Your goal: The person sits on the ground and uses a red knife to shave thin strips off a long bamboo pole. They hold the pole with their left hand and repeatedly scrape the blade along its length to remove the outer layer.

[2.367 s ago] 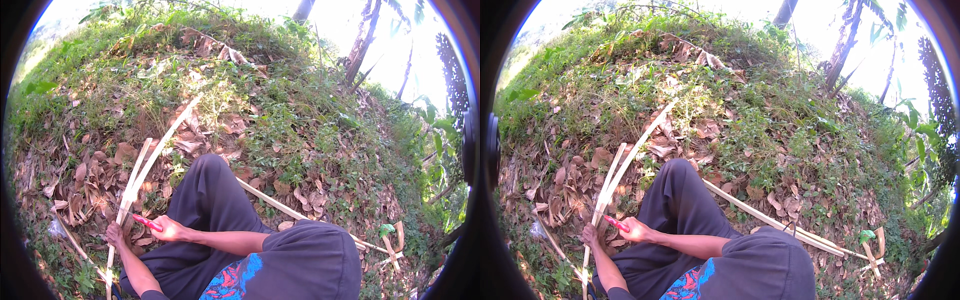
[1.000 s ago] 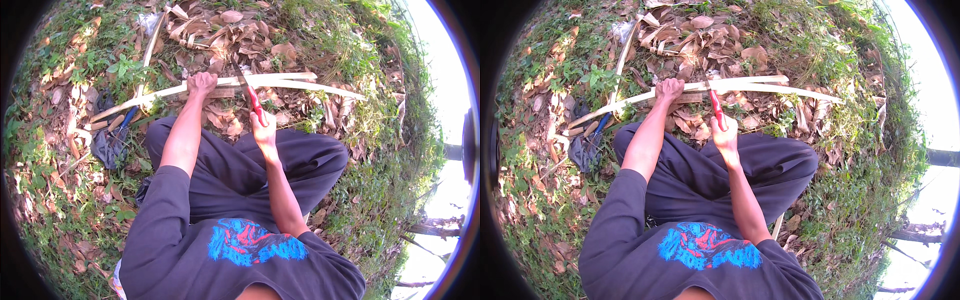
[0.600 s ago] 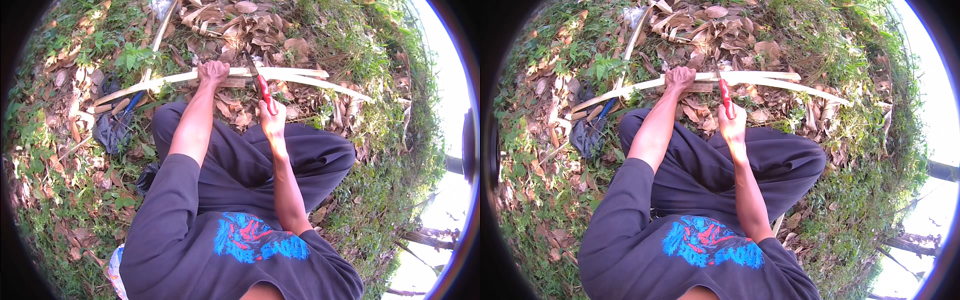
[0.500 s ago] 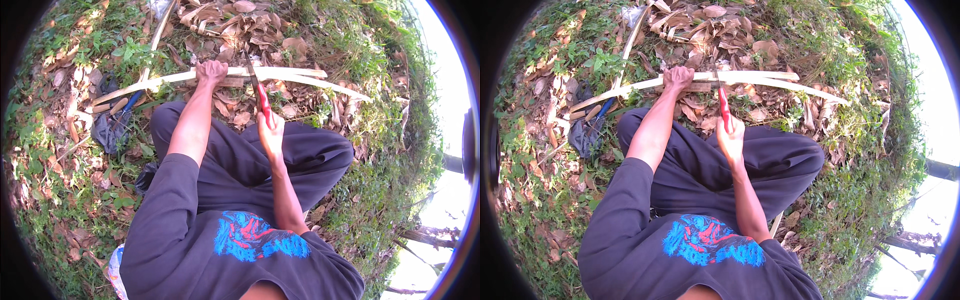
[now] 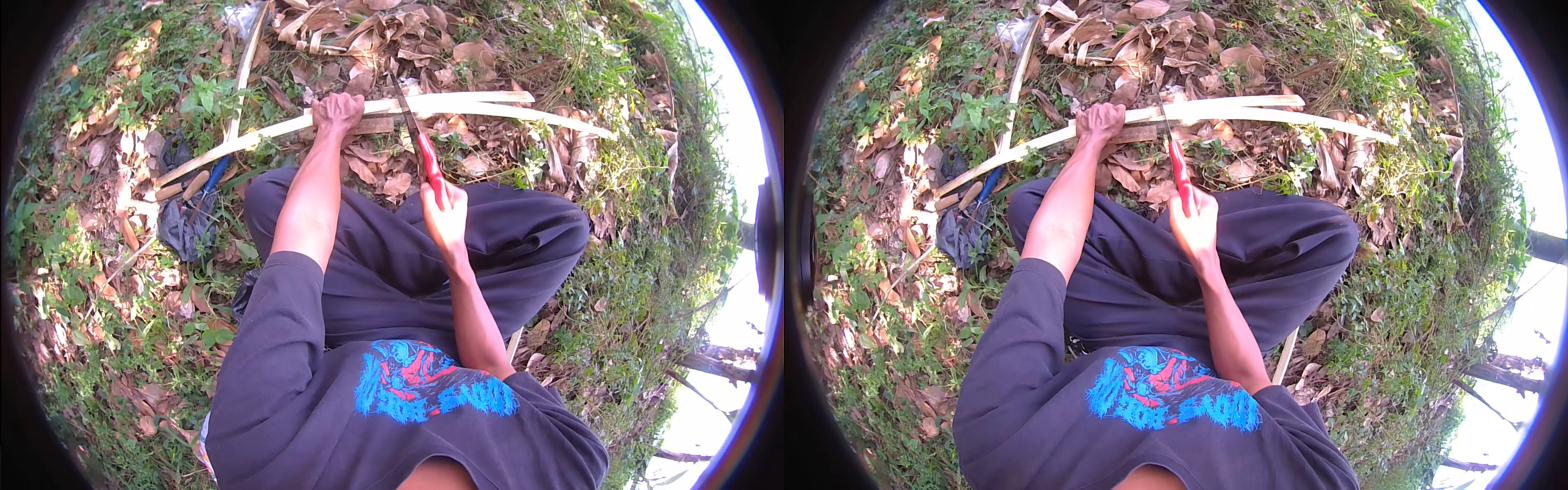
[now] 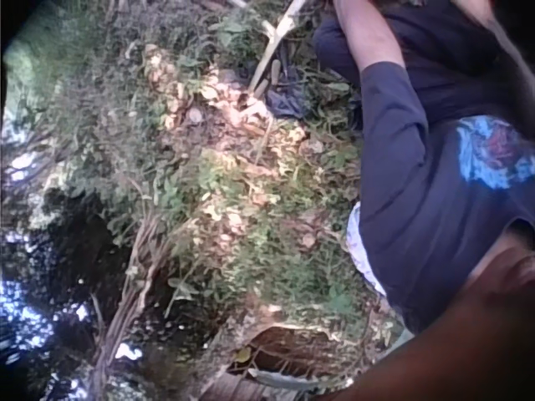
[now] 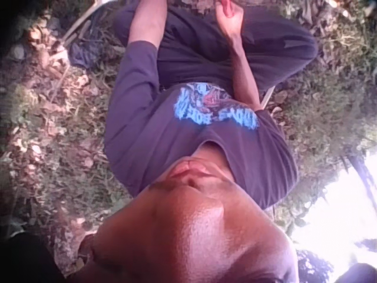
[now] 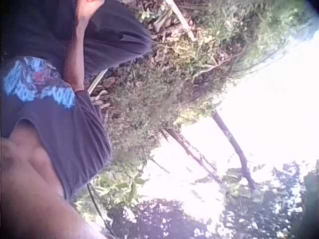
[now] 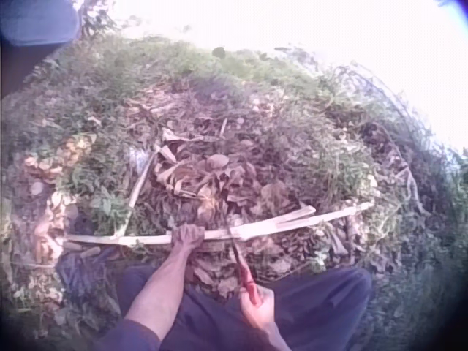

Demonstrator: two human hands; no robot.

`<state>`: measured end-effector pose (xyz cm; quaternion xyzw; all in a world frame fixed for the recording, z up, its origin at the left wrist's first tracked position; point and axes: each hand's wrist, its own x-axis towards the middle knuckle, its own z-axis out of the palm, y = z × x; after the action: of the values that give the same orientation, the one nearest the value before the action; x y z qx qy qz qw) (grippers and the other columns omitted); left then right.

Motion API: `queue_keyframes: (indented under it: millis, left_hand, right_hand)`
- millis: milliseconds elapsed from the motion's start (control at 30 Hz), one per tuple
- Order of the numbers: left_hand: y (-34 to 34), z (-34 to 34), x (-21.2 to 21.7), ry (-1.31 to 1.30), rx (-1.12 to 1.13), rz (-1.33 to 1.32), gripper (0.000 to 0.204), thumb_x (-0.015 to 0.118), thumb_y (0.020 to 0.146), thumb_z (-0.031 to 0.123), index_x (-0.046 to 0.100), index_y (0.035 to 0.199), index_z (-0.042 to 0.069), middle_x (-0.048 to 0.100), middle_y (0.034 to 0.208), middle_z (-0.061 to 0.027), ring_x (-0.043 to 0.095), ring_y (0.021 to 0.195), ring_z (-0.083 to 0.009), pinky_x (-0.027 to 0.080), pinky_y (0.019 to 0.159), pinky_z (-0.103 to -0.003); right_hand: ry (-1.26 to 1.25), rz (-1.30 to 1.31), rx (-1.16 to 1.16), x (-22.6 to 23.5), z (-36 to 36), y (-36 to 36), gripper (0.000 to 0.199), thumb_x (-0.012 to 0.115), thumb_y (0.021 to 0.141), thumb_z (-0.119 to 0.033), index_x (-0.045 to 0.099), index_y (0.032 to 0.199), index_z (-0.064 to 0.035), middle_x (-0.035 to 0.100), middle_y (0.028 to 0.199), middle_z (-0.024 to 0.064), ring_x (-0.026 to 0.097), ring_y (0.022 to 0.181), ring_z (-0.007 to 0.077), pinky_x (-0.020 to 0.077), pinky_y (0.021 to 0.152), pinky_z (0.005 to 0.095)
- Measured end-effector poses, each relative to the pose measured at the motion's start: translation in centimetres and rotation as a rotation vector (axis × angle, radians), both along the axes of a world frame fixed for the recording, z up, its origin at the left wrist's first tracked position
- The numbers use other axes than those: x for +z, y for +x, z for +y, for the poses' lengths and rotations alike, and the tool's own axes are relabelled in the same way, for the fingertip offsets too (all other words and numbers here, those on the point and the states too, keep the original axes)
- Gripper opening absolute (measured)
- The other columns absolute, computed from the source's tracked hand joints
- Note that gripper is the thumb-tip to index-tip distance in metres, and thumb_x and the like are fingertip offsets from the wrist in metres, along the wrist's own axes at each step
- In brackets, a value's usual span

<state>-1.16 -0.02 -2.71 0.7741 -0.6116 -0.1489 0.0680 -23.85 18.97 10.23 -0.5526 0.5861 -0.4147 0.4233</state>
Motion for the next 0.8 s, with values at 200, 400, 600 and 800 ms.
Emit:
queue_keyframes:
  millis: [200, 400, 600, 800]
  left_hand:
    - [-0.4, -0.4, -0.6, 0.045, -0.039, -0.035, 0.055, 0.034, 0.093, 0.041, 0.077, 0.093, 0.005, 0.073, 0.102, -0.0199, 0.07, 0.098, -0.0361, 0.041, 0.097, -0.049]
    - [-0.7, -0.6, -1.1, 0.063, -0.055, -0.04, 0.056, 0.034, 0.092, 0.042, 0.077, 0.097, 0.006, 0.071, 0.106, -0.0228, 0.068, 0.101, -0.0391, 0.044, 0.094, -0.051]
    - [-0.4, -1.1, -1.0, 0.006, -0.068, -0.087, 0.056, 0.034, 0.092, 0.039, 0.076, 0.093, 0.003, 0.071, 0.104, -0.0236, 0.068, 0.098, -0.0417, 0.045, 0.093, -0.052]
    - [1.4, -1.4, -2.6, -0.006, -0.159, -0.154, 0.058, 0.033, 0.093, 0.04, 0.075, 0.1, 0.001, 0.069, 0.108, -0.0252, 0.066, 0.105, -0.0422, 0.046, 0.097, -0.051]
  right_hand:
    - [-0.077, -0.039, -0.047, -1.0, -1.8, -0.9, 0.017, 0.059, 0.087, -0.003, 0.053, 0.072, 0.0006, 0.045, 0.054, 0.003, 0.039, 0.051, 0.0075, 0.034, 0.048, 0.0303]
    - [0.022, -0.137, -0.018, -0.2, -2.2, 0.4, 0.019, 0.061, 0.083, -0.009, 0.053, 0.068, 0.0011, 0.045, 0.052, 0.0108, 0.046, 0.047, 0.0117, 0.039, 0.048, 0.0345]
    - [-0.09, -0.029, -0.025, -0.1, -0.1, -1.7, 0.016, 0.059, 0.083, -0.009, 0.057, 0.073, 0.0028, 0.055, 0.06, 0.0229, 0.06, 0.051, 0.0324, 0.047, 0.054, 0.0399]
    - [0.025, 0.034, -0.027, 0.2, -4.6, 0.2, 0.025, 0.059, 0.08, -0.018, 0.058, 0.069, 0.0036, 0.058, 0.065, 0.0277, 0.062, 0.064, 0.0455, 0.0491, 0.06, 0.0486]
